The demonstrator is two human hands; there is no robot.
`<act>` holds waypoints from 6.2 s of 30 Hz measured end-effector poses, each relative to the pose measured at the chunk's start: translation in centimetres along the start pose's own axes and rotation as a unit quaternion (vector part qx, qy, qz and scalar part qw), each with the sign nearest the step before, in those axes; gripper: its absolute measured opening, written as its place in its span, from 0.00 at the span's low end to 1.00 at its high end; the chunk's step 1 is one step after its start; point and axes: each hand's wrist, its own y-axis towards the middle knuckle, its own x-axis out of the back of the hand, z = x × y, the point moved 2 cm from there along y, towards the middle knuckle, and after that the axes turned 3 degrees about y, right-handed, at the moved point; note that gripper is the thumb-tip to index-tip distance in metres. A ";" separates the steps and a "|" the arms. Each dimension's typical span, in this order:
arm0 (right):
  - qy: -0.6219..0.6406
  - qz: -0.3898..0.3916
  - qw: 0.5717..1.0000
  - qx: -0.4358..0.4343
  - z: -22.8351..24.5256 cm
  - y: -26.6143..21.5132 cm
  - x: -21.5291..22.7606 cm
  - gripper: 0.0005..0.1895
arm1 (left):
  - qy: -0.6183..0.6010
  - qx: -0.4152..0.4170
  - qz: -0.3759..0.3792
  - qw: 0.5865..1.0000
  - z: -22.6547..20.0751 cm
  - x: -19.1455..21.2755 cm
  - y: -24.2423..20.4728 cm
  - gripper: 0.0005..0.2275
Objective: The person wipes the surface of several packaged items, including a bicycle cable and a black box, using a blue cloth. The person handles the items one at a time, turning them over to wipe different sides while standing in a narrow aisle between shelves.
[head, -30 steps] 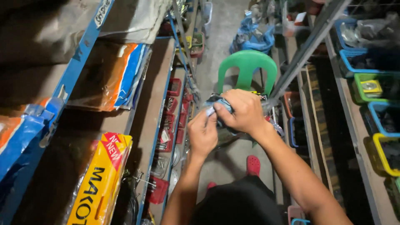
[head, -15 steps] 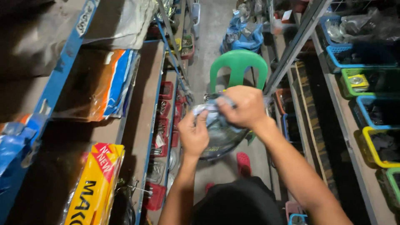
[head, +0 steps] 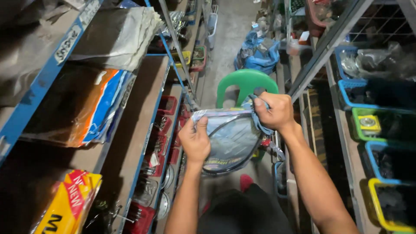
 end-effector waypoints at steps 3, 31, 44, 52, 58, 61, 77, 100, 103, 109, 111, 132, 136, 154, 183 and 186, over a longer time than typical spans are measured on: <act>0.045 -0.009 0.998 -0.032 -3.1 -0.5 0.2 0.21 | 0.007 0.011 -0.001 1.000 0.7 -1.5 0.4 0.04; 0.033 0.009 0.956 -0.290 3.4 -2.6 -1.2 0.21 | 0.171 -0.117 0.002 0.978 -6.5 0.3 3.0 0.25; 0.239 0.301 0.903 -0.191 16.1 -1.3 -0.8 0.26 | 0.054 0.060 0.163 0.983 -4.7 9.2 0.8 0.07; 0.221 0.211 0.930 -0.207 16.9 -4.6 -2.6 0.11 | -0.048 0.023 0.190 0.980 -3.4 11.8 -0.9 0.01; 0.187 0.151 0.959 -0.149 19.2 -4.4 -3.4 0.08 | -0.053 -0.028 0.195 0.979 -4.6 11.7 -1.3 0.03; 0.190 0.140 0.961 -0.143 17.4 -4.6 -3.4 0.10 | -0.058 -0.039 0.156 0.985 -3.6 11.9 -1.0 0.02; 0.177 0.130 0.970 -0.107 8.8 1.9 -3.3 0.12 | -0.010 0.040 0.067 0.997 -1.6 3.0 2.5 0.03; 0.157 0.366 0.901 -0.171 6.8 5.6 0.4 0.46 | 0.010 0.048 0.009 0.999 1.2 0.3 3.5 0.01; 0.180 0.429 0.869 -0.170 10.3 5.9 0.2 0.50 | -0.010 0.058 0.041 0.997 0.2 1.2 2.2 0.01; 0.063 0.431 0.899 -0.047 12.2 2.0 -3.2 0.29 | -0.030 0.061 0.041 0.997 0.4 6.9 0.3 0.01; 0.030 0.421 0.905 -0.049 11.8 0.0 -3.3 0.28 | -0.030 0.061 0.040 0.997 1.3 9.3 0.0 0.01; -0.067 0.312 0.941 -0.117 13.1 -8.2 -0.9 0.14 | -0.093 0.067 -0.042 0.992 5.2 15.9 -2.4 0.01; -0.048 0.284 0.947 -0.143 12.4 -8.9 -0.8 0.11 | 0.066 -0.005 -0.118 0.991 1.7 14.3 -2.5 0.11; 0.051 0.161 0.978 -0.121 4.5 -1.8 1.4 0.17 | 0.240 -0.261 0.223 0.908 2.0 4.6 1.6 0.10; 0.224 0.298 0.920 -0.126 6.7 0.6 -2.7 0.15 | 0.092 -0.007 0.155 0.984 0.7 3.2 2.5 0.03; 0.221 0.303 0.915 -0.150 9.3 0.4 -2.2 0.17 | 0.091 -0.015 0.125 0.988 1.2 5.2 2.0 0.04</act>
